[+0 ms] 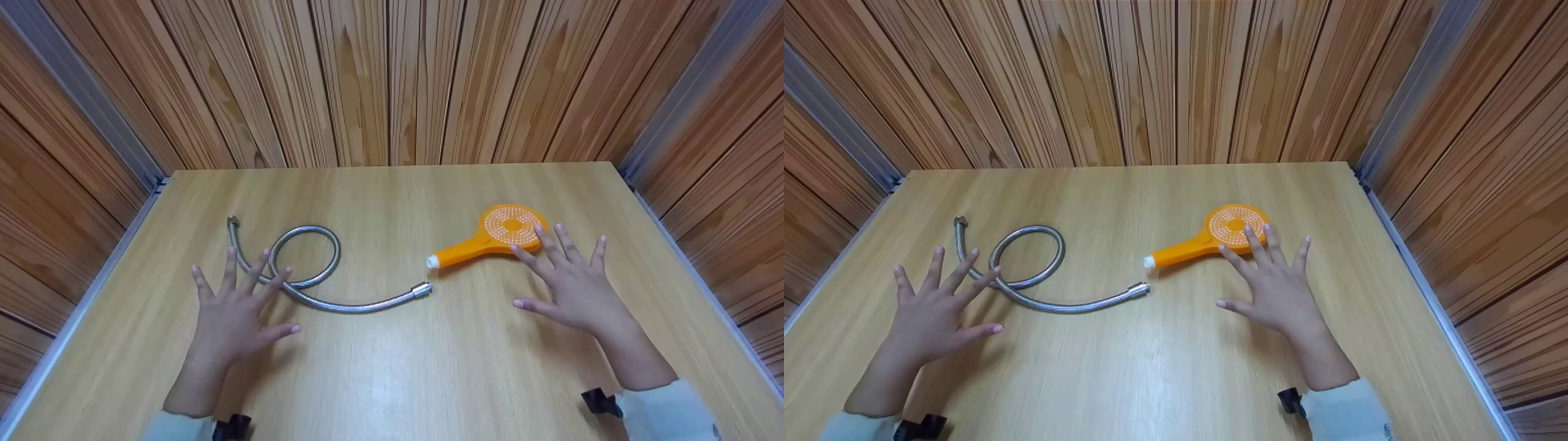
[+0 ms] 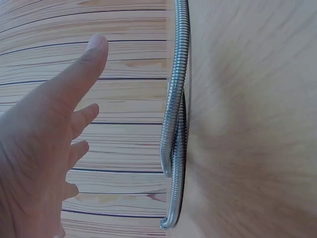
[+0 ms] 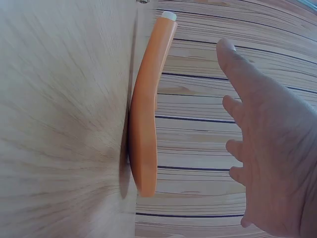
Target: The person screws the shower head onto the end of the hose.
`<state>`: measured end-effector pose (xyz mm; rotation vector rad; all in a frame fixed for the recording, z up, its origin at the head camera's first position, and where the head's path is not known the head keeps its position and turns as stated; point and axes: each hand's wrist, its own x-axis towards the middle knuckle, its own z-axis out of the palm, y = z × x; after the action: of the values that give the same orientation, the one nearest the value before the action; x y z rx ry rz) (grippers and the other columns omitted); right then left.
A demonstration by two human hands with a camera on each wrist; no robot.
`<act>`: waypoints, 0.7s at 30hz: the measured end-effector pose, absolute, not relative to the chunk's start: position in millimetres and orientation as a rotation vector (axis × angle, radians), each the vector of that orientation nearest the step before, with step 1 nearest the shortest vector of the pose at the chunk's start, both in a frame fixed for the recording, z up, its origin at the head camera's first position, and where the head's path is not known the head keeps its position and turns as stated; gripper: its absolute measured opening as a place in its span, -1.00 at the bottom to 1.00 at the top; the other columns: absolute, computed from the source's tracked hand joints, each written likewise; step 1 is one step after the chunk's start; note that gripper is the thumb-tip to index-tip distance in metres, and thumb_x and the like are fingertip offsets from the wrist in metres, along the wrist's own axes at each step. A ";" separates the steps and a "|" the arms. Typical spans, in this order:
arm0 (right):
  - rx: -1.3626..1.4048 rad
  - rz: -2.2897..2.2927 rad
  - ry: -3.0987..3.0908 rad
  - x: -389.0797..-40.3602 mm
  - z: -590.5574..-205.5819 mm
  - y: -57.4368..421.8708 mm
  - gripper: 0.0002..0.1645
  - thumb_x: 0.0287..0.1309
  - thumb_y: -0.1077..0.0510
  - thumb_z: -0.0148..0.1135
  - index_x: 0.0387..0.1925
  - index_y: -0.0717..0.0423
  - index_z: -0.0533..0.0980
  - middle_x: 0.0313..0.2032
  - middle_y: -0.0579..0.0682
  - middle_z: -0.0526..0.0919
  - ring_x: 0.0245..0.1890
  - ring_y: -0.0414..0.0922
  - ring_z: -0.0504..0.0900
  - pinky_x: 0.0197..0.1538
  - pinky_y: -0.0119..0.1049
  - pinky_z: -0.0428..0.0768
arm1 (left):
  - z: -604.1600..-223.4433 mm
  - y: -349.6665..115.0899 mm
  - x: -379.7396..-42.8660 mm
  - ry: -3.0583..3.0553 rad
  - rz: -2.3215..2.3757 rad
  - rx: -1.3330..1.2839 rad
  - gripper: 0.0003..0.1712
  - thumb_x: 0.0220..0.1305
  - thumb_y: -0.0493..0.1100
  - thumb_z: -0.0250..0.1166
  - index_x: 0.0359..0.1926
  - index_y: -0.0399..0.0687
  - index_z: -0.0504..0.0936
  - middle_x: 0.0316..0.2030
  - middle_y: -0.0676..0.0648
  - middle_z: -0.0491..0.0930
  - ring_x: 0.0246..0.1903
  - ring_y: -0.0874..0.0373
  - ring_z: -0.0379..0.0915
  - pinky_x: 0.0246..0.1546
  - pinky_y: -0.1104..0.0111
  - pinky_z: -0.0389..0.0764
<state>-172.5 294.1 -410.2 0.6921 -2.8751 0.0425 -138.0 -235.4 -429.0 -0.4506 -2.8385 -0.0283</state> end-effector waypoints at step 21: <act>0.749 0.242 -2.870 -186.8 -415.8 297.0 0.04 0.04 -0.38 0.31 0.49 -0.35 0.09 0.51 0.16 -0.12 0.47 0.24 -0.12 0.36 0.24 -0.46 | -437.4 -219.6 -152.6 -2.652 -0.216 -0.628 0.02 -0.22 0.53 0.40 0.33 0.37 0.44 0.40 -0.18 0.21 0.42 -0.29 -0.08 0.14 -0.49 -0.24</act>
<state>-186.8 297.0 -415.8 0.7486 -2.8696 0.2416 -152.6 -219.6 -437.4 -0.6279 -2.6517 -0.2162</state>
